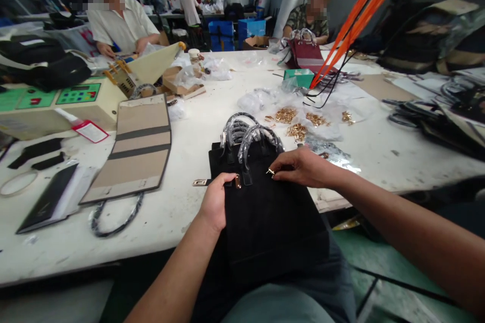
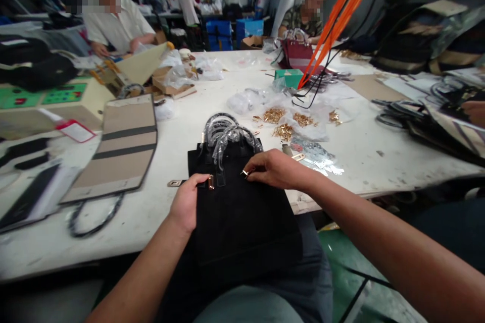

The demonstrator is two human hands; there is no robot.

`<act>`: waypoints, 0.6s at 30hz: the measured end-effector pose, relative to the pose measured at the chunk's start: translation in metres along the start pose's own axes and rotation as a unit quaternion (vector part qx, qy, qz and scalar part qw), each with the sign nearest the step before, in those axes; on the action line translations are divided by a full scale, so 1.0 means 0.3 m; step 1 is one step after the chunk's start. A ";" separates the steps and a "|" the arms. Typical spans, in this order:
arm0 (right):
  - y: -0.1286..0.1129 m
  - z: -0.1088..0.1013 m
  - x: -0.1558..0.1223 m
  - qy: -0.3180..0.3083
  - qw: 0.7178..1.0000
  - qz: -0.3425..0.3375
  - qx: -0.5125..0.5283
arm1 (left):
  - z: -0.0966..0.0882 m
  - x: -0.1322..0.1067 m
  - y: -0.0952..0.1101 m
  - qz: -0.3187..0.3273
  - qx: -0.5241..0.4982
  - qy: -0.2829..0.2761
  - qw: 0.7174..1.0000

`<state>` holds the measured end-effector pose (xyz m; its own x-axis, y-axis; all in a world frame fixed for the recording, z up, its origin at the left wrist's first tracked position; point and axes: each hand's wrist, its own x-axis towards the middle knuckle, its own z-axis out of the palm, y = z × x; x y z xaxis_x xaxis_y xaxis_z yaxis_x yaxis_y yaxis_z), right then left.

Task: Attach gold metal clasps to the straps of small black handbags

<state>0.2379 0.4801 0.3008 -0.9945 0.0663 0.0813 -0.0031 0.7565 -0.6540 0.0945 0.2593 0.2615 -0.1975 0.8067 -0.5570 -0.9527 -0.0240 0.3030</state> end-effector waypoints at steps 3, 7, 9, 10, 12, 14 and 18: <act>0.001 -0.014 0.007 -0.003 1.000 -0.016 0.015 | -0.002 0.009 0.005 -0.007 0.013 0.004 1.000; 0.012 -0.003 0.008 0.009 0.998 -0.023 0.062 | -0.003 0.019 0.009 -0.007 0.014 0.013 1.000; 0.022 0.004 0.010 0.019 0.996 -0.030 0.078 | -0.001 0.021 0.009 -0.004 0.009 0.018 1.000; 0.027 0.007 0.010 0.024 0.996 -0.035 0.081 | 0.001 0.021 0.009 -0.003 0.007 0.019 1.000; 0.037 0.013 0.011 0.030 0.995 -0.046 0.080 | 0.004 0.019 0.009 -0.003 0.004 0.022 1.000; 0.045 0.017 0.011 0.032 0.995 -0.057 0.073 | 0.006 0.017 0.009 -0.004 0.004 0.029 1.000; 0.052 0.027 0.011 0.036 0.995 -0.072 0.058 | 0.005 0.016 0.009 -0.001 0.007 0.037 0.999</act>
<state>0.2337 0.4869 0.2847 -0.9726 0.0126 0.2323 -0.1615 0.6820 -0.7133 0.0915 0.2641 0.2608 -0.2127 0.7608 -0.6131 -0.9497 -0.0135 0.3128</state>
